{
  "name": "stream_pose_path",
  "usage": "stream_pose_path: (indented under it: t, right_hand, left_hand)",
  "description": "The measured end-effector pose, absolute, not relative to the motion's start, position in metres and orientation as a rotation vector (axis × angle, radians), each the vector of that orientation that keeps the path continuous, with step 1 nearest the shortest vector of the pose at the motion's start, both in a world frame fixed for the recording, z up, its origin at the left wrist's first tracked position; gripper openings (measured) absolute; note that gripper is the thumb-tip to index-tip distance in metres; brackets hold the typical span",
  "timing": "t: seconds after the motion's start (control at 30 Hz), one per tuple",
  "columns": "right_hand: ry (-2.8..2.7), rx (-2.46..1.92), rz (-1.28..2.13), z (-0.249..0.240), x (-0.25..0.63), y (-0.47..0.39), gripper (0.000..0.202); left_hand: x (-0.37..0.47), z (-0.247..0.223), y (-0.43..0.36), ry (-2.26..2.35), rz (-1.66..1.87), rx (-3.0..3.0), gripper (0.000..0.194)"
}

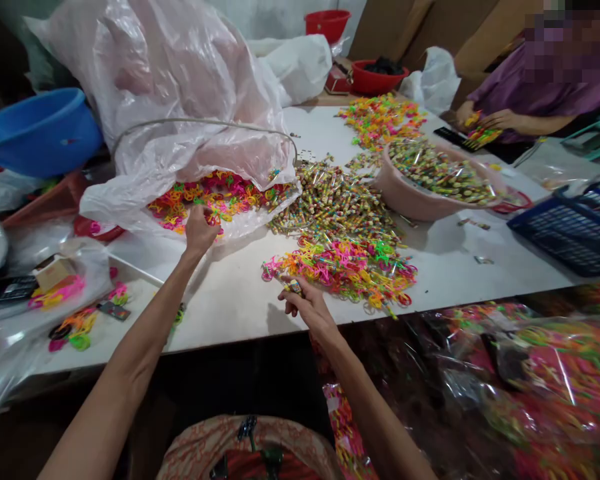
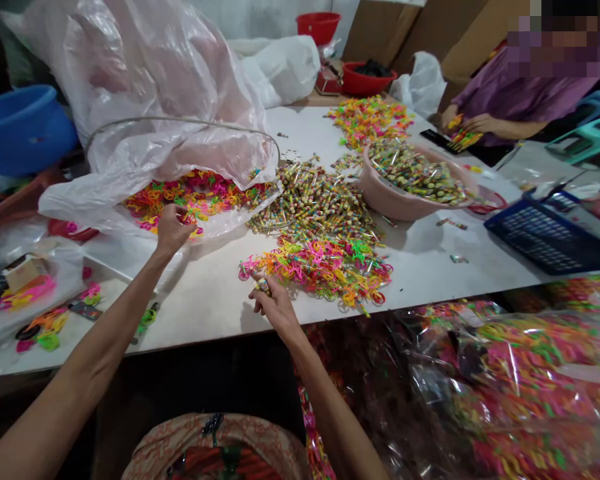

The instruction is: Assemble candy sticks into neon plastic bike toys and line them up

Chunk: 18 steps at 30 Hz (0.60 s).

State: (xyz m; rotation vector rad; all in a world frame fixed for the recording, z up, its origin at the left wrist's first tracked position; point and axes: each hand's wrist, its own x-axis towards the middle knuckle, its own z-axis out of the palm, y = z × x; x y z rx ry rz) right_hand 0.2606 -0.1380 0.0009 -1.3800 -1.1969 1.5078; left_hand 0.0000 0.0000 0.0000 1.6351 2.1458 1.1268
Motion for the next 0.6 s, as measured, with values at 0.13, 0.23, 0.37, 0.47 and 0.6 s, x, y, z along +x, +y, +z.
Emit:
stream_pose_path:
  t: [0.13,0.23,0.37,0.47,0.6]
  right_hand:
    - [-1.070,-1.302,1.545,0.005,0.258,-0.138,0.032]
    - [-1.003,-1.243,1.546,0.006,0.253,-0.135,0.032]
    - [-0.907,-1.226,1.612,0.001,0.245,-0.131,0.034]
    - [-0.874,-1.230,1.676,-0.004,0.239,-0.131,0.033]
    - [-0.847,-1.223,1.685,-0.007,0.236,-0.134,0.032]
  left_hand:
    - [0.016,0.012,-0.023,1.861,1.440,1.363,0.047]
    - [0.034,0.014,-0.052,1.502,1.395,1.002,0.045]
    - [0.058,0.010,-0.098,1.133,1.203,0.598,0.041]
    - [0.067,0.007,-0.121,1.022,1.079,0.350,0.037]
    - [0.071,0.000,-0.134,1.064,1.045,0.225,0.033]
